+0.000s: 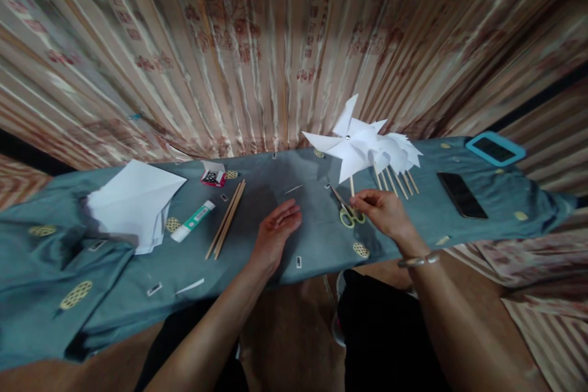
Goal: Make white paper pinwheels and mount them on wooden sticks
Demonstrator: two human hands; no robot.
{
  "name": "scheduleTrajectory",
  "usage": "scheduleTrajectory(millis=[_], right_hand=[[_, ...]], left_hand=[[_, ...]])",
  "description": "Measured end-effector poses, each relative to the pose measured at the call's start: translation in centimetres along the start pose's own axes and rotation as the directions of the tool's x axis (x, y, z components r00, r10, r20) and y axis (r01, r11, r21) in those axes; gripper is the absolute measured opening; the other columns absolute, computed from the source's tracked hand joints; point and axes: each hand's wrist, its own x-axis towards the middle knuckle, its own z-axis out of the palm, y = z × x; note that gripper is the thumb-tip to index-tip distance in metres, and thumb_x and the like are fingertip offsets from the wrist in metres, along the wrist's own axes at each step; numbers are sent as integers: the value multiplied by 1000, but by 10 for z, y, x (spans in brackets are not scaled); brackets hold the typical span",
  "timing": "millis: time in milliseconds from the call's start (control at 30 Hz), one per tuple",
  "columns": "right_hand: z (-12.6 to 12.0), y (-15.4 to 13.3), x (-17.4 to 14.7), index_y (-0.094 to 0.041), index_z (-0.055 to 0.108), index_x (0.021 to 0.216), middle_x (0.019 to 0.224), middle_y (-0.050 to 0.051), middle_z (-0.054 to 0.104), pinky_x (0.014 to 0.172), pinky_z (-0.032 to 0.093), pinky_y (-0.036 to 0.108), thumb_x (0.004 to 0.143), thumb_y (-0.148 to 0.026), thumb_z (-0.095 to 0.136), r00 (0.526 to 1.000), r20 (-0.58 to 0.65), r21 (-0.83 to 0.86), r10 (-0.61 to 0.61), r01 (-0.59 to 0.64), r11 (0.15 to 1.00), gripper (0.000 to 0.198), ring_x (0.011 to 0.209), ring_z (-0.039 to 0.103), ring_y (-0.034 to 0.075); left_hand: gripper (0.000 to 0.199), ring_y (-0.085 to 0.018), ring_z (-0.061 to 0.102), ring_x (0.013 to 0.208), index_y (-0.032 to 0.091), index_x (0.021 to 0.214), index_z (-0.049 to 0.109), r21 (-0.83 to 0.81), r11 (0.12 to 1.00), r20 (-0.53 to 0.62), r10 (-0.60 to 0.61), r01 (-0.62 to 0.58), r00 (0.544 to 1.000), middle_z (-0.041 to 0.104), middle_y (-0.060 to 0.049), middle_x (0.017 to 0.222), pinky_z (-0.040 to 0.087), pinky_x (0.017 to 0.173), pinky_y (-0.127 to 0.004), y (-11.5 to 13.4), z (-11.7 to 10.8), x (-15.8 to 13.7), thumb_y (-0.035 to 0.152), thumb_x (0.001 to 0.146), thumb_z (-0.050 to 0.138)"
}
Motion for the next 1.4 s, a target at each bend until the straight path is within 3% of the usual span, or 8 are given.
scheduleTrajectory(millis=[133,333,567,933,1033,1200,1333,1400], right_hand=[[-25,14,26,-20,75,72,67,5,72,59,42,29,76,-34,64,992,-46,-361,121,-129,924,18,66,65,21],[-26,37,41,-19,78,79,79,11,75,68,46,33,81,-32,62,976,-68,-614,207,-204,762,20,81,70,28],[-18,56,53,-20,77,89,89,13,77,76,50,35,86,-34,58,966,-68,-705,249,-224,673,24,88,71,28],[-16,65,59,-18,77,87,85,14,75,73,51,36,87,-38,56,959,-43,-725,281,-224,651,29,85,71,29],[-20,58,52,-16,75,82,82,16,74,71,51,39,88,-40,55,968,-41,-732,247,-198,652,31,82,71,32],[-18,25,29,-19,73,91,87,22,73,65,48,44,91,-38,50,988,-92,-739,122,-150,657,30,78,71,36],[16,-13,9,-23,71,99,87,14,76,69,50,42,92,-38,47,1000,-1,-670,-11,8,742,29,83,72,34],[41,-37,1,-24,71,101,86,11,77,70,52,40,90,-39,49,993,51,-553,-108,119,825,28,80,73,31]], left_hand=[[48,-15,65,88,21,93,78,20,1000,18,-2,1,1000,73,-3,94,46,90,-32,2,-5,-4,23,48,92],[48,-15,65,88,22,93,78,30,1000,8,-4,4,1000,73,-3,93,46,92,-33,8,-12,-7,24,47,92],[46,-15,65,86,21,94,77,63,998,19,-8,7,1000,74,-4,96,47,89,-32,7,-19,-8,23,51,90],[41,-14,67,80,22,93,78,57,998,21,-21,20,1000,75,-3,93,49,85,-30,-1,-22,-10,18,53,86],[40,-15,66,78,21,91,78,52,999,26,-14,13,1000,75,-3,90,50,83,-31,-1,-23,-13,18,52,85],[38,-16,66,77,20,90,78,55,998,14,12,-13,1000,74,-5,88,49,82,-32,1,-28,-16,23,53,87],[37,-21,66,78,19,89,77,87,996,31,-1,-2,1000,73,-7,88,50,80,-36,4,-34,-21,39,59,86],[38,-23,66,79,20,88,77,104,994,49,-30,25,998,73,-8,88,50,81,-39,3,-37,-27,45,62,84]])
